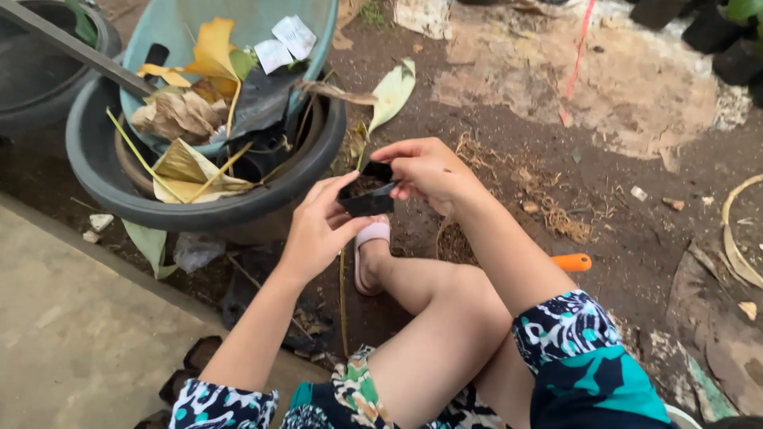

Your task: Filling small plastic seedling pots with soil using a hand trowel from a larger container.

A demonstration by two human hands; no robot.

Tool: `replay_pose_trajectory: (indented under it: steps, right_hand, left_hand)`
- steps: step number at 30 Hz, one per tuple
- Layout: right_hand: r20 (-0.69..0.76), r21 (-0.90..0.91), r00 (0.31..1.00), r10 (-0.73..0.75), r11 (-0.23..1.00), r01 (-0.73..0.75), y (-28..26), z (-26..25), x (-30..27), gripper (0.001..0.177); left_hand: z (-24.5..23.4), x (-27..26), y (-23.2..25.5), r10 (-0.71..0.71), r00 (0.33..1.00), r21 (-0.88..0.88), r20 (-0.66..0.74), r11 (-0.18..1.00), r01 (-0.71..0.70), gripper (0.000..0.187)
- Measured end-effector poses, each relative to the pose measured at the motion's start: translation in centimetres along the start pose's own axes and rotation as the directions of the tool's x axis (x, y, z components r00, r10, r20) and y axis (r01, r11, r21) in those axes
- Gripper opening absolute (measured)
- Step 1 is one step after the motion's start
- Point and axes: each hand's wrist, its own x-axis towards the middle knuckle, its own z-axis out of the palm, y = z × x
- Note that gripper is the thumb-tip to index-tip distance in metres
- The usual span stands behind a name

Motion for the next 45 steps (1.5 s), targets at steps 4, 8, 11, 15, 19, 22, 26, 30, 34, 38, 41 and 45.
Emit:
replay_pose_trajectory:
  steps: [4,8,11,15,19,22,26,30,34,38,41,45]
  right_hand:
    - [0.061,0.011,0.998,0.020,1.000,-0.021,1.3,1.6,0.2,0.043]
    - [0.153,0.045,0.987,0.046,0.998,-0.054,4.4,5.7,0.9,0.047]
    - [0.239,0.001,0.970,0.044,0.999,-0.045,8.6,9.7,2.1,0.047]
    - [0.401,-0.183,0.916,-0.004,0.979,0.085,12.6,16.0,0.8,0.041]
    - [0.500,-0.254,0.866,0.000,0.956,0.146,20.1,21.3,1.2,0.040]
    - [0.584,-0.429,0.812,-0.017,0.843,0.326,24.9,23.6,2.0,0.037]
    - [0.597,-0.688,0.802,-0.018,0.503,0.523,31.3,25.4,3.0,0.034]
    - [0.546,-0.765,0.837,-0.038,0.384,0.516,34.3,26.2,1.7,0.024]
    - [0.604,-0.731,0.792,-0.090,0.332,0.596,40.2,27.2,1.7,0.017]
    - [0.681,-0.657,0.731,-0.034,0.412,0.632,39.5,28.2,0.0,0.020]
    - [0.720,-0.593,0.693,0.044,0.557,0.581,38.3,28.2,-0.9,0.030]
    - [0.773,-0.570,0.601,0.204,0.641,0.514,34.1,26.9,-1.0,0.054]
  left_hand:
    - [-2.2,-1.8,0.9,0.078,0.997,0.161,0.016,0.984,-0.079,0.072]
    - [-6.4,-5.0,-0.6,0.048,0.999,0.240,0.025,0.969,-0.053,0.083]
    - [-10.7,-8.6,-4.3,-0.178,0.984,-0.006,0.004,0.984,0.178,0.095]
    - [-13.8,-14.5,-6.6,-0.487,0.860,-0.142,-0.155,0.872,0.468,0.064]
    - [-14.6,-19.3,-13.9,-0.485,0.806,0.027,-0.338,0.851,0.524,0.041]
    - [-14.1,-21.9,-18.1,-0.317,0.832,0.516,-0.455,0.668,0.537,0.029]
    - [-13.2,-24.2,-22.7,-0.247,0.828,0.616,-0.503,0.569,0.544,0.023]
    - [-12.7,-25.7,-26.3,-0.311,0.790,0.683,-0.529,0.397,0.613,0.025]
    - [-12.9,-26.0,-25.4,-0.484,0.676,0.602,-0.556,0.326,0.729,0.024]
    - [-14.2,-27.1,-25.2,-0.651,0.492,0.540,-0.579,0.145,0.829,0.026]
    - [-15.2,-28.6,-26.2,-0.682,0.431,0.527,-0.591,0.078,0.846,0.026]
    - [-15.5,-29.0,-24.9,-0.691,0.411,0.497,-0.594,0.087,0.863,0.030]
